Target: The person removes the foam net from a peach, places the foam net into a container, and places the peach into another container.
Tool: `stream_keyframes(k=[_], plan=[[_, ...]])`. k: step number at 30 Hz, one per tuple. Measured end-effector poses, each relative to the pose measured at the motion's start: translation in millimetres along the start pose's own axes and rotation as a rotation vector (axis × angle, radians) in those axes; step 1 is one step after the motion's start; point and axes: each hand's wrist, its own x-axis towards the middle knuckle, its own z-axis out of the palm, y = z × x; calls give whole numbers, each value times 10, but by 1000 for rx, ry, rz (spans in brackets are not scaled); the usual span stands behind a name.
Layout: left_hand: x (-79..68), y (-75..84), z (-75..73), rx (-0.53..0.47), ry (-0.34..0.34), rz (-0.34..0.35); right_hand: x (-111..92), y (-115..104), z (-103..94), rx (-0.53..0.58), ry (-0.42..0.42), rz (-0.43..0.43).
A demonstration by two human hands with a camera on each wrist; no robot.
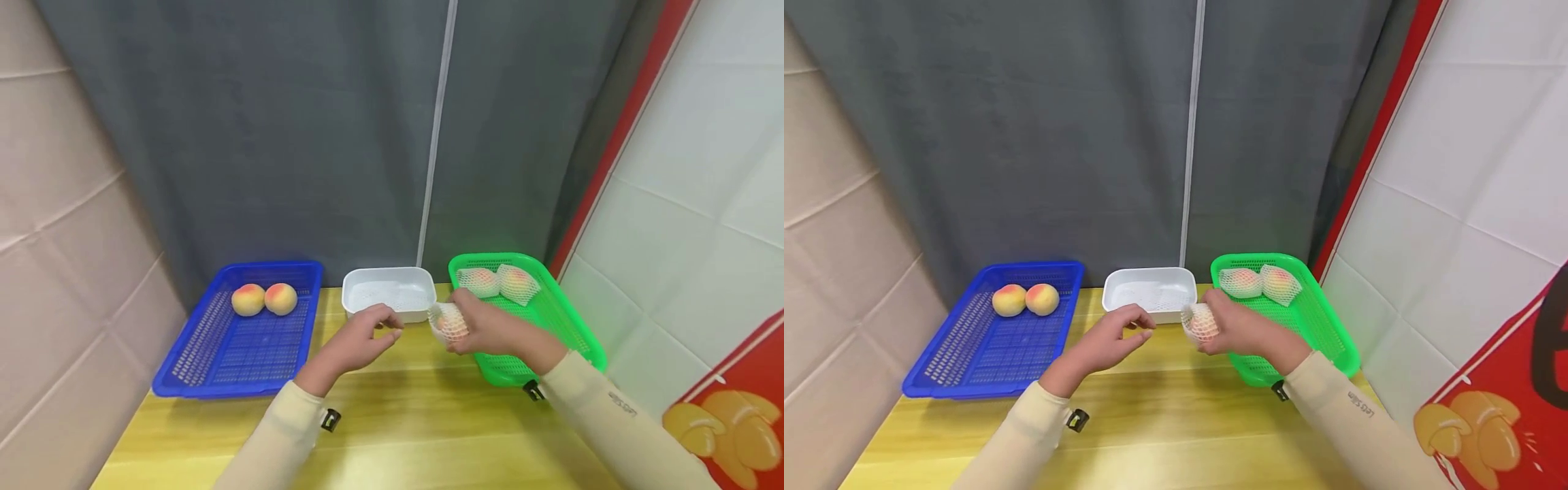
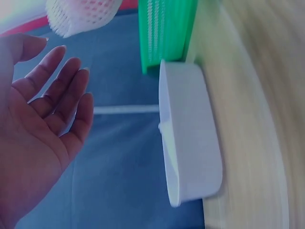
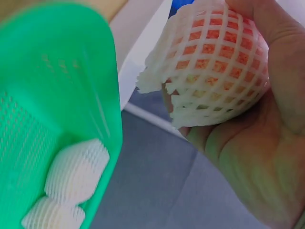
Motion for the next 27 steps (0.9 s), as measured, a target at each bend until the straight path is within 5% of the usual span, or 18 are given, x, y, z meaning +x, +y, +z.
stream_keyframes(k=[11,19,27], plan=[[-240,-80,-286,20,34,-61,133,-113,446,-106,16,-160],[-331,-106,-382,45,62,-103,214,-226,782,-30,151,-241],[-419,-169,-467,44,103,-125,199,-362,988,-70,170,-222]])
